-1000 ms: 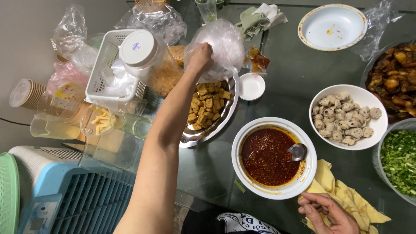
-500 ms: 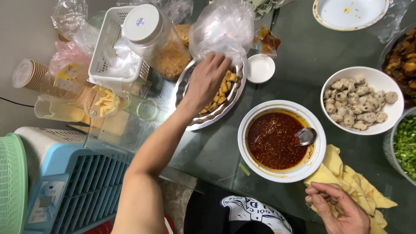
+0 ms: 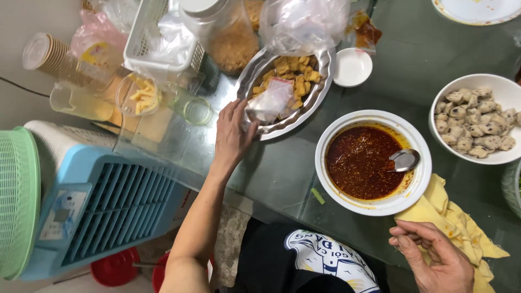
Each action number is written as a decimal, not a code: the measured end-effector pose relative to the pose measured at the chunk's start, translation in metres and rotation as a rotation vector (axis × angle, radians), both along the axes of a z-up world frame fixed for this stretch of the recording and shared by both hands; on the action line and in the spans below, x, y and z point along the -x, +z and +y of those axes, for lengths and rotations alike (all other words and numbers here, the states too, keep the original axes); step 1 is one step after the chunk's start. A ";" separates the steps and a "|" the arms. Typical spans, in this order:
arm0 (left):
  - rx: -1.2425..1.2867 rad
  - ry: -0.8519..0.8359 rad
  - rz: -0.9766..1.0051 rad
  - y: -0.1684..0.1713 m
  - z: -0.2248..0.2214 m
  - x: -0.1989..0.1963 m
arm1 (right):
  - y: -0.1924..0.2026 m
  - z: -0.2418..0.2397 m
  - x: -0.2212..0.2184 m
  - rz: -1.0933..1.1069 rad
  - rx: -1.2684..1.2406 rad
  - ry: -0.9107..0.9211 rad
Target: The person ladles chili oil sauce from a large bowl into small plastic cups, seals each filled cup inside a small plastic bag, and places the packaged cups on a woven tray. They occasionally wipe their hands on a yellow cloth and reach into a plastic bag for more cups.
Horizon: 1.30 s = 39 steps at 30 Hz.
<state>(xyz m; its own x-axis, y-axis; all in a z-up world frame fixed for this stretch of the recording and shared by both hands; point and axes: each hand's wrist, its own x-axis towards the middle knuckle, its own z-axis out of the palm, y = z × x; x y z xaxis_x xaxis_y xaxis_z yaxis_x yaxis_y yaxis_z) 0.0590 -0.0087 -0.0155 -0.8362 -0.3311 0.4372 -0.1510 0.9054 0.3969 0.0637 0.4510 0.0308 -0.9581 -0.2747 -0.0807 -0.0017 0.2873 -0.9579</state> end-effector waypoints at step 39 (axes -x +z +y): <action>0.138 0.034 0.403 -0.012 -0.058 0.047 | 0.021 -0.031 -0.017 0.045 -0.149 0.131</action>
